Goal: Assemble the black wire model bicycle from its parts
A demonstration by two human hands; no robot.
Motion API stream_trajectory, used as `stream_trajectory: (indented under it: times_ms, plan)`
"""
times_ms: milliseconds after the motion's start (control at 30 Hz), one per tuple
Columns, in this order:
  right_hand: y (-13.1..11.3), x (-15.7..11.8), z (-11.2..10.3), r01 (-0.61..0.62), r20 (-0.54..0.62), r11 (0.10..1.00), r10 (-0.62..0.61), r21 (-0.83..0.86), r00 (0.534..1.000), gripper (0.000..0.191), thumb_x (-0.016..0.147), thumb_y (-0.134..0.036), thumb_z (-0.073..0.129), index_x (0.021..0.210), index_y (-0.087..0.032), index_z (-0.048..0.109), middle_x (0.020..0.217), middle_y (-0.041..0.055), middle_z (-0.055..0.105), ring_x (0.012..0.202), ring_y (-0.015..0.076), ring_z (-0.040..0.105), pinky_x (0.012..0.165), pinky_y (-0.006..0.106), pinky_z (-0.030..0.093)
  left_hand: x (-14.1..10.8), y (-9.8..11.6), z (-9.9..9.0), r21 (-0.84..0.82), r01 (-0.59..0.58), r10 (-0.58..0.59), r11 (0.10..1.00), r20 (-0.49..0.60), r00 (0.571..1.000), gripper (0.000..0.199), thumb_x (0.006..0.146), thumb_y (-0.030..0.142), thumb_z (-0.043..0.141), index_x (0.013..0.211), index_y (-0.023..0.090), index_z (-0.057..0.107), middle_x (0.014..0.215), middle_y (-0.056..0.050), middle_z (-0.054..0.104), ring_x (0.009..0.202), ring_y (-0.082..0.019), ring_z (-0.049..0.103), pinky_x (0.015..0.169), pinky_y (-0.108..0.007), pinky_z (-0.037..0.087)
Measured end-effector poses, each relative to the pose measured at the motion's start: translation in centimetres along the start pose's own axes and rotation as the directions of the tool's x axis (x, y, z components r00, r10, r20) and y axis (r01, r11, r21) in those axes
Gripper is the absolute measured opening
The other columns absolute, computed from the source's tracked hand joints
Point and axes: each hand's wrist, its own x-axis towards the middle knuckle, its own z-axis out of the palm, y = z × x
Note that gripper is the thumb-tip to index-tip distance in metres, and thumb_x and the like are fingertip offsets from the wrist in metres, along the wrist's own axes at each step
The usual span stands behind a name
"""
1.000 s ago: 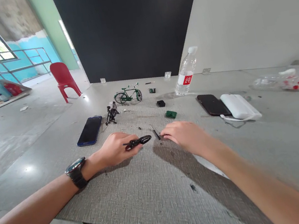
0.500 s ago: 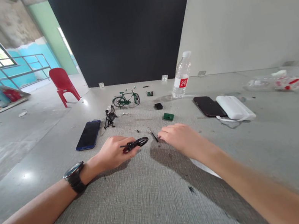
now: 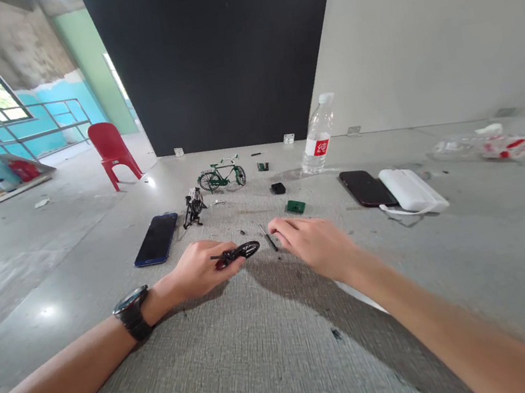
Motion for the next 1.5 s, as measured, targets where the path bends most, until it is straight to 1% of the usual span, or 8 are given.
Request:
stream_trajectory:
  times_ms: [100,267,533,833,933,1067,1367,1500]
  plan:
    - [-0.5,-0.1,-0.1,-0.054,-0.029,0.986,0.059,0.158,0.998,0.028,0.107,-0.039,0.030,0.109,-0.025,0.054,0.091,0.0037,0.071,0.067,0.0166,0.061,0.061,0.030,0.041,0.0,-0.1,0.0,-0.003,-0.009,0.009,1.000,-0.001,1.000,0.033,0.100,0.043,0.049,0.092,0.018,0.069,0.069,-0.002,0.064,0.061,-0.014,0.057,0.056,-0.026,0.033]
    - [-0.8,-0.2,0.2,-0.034,-0.129,0.946,0.080,0.322,0.988,0.023,0.105,-0.041,0.037,0.109,-0.024,0.053,0.091,0.0039,0.072,0.071,0.0168,0.064,0.065,0.030,0.044,0.0,-0.1,0.1,0.023,0.006,-0.006,1.000,-0.003,1.000,0.033,0.100,0.043,0.049,0.091,0.018,0.069,0.068,-0.002,0.063,0.060,-0.013,0.057,0.056,-0.026,0.034]
    - [-1.3,-0.2,0.8,-0.025,-0.167,0.869,0.123,0.495,0.978,0.017,0.104,-0.038,0.043,0.110,-0.026,0.052,0.095,0.0027,0.073,0.076,0.0162,0.067,0.069,0.029,0.050,0.0,-0.1,0.1,0.020,-0.003,0.003,1.000,-0.012,1.000,0.034,0.100,0.043,0.048,0.089,0.017,0.067,0.067,-0.001,0.062,0.058,-0.012,0.054,0.054,-0.026,0.031]
    - [-1.8,-0.2,1.4,-0.027,-0.230,0.733,0.247,0.679,0.941,0.020,0.101,-0.039,0.050,0.113,-0.024,0.055,0.101,0.0059,0.073,0.080,0.0177,0.070,0.075,0.033,0.055,-0.1,-0.1,0.1,0.012,0.003,-0.003,1.000,-0.014,1.000,0.034,0.100,0.043,0.049,0.089,0.017,0.068,0.063,0.000,0.061,0.055,-0.011,0.052,0.053,-0.026,0.029]
    - [-1.9,-0.2,1.3,-0.035,-0.225,0.729,0.255,0.683,0.940,0.024,0.101,-0.039,0.051,0.119,-0.025,0.060,0.100,0.0053,0.074,0.079,0.0176,0.070,0.074,0.033,0.056,0.0,-0.1,0.1,0.012,0.002,-0.001,1.000,-0.022,1.000,0.033,0.100,0.043,0.049,0.088,0.017,0.067,0.064,0.000,0.061,0.056,-0.011,0.052,0.053,-0.027,0.028]
    - [-2.2,0.0,1.3,-0.064,-0.199,0.712,0.281,0.699,0.939,0.024,0.100,-0.042,0.053,0.111,-0.025,0.068,0.097,0.0043,0.074,0.076,0.0168,0.069,0.070,0.032,0.056,0.0,-0.1,0.1,0.006,0.012,-0.012,1.000,-0.014,1.000,0.033,0.099,0.042,0.049,0.088,0.017,0.067,0.065,-0.001,0.062,0.057,-0.012,0.051,0.054,-0.026,0.028]
    - [-1.6,0.3,2.0,-0.099,-0.127,0.480,0.416,0.872,0.900,0.026,0.089,-0.045,0.069,0.101,-0.021,0.072,0.091,0.0066,0.076,0.077,0.0189,0.071,0.075,0.036,0.058,0.2,0.3,-0.3,-0.104,0.146,-0.147,0.984,0.000,0.989,0.033,0.097,0.044,0.053,0.086,0.017,0.067,0.059,0.002,0.054,0.050,-0.010,0.039,0.052,-0.026,0.026]
    - [-1.7,0.5,1.8,-0.101,-0.114,0.447,0.430,0.889,0.895,0.028,0.084,-0.045,0.075,0.098,-0.021,0.074,0.089,0.0070,0.076,0.079,0.0198,0.071,0.077,0.037,0.059,0.4,0.3,-0.3,-0.241,0.223,-0.229,0.945,0.001,0.973,0.034,0.097,0.044,0.052,0.082,0.016,0.065,0.059,0.004,0.051,0.051,-0.009,0.037,0.051,-0.025,0.027]
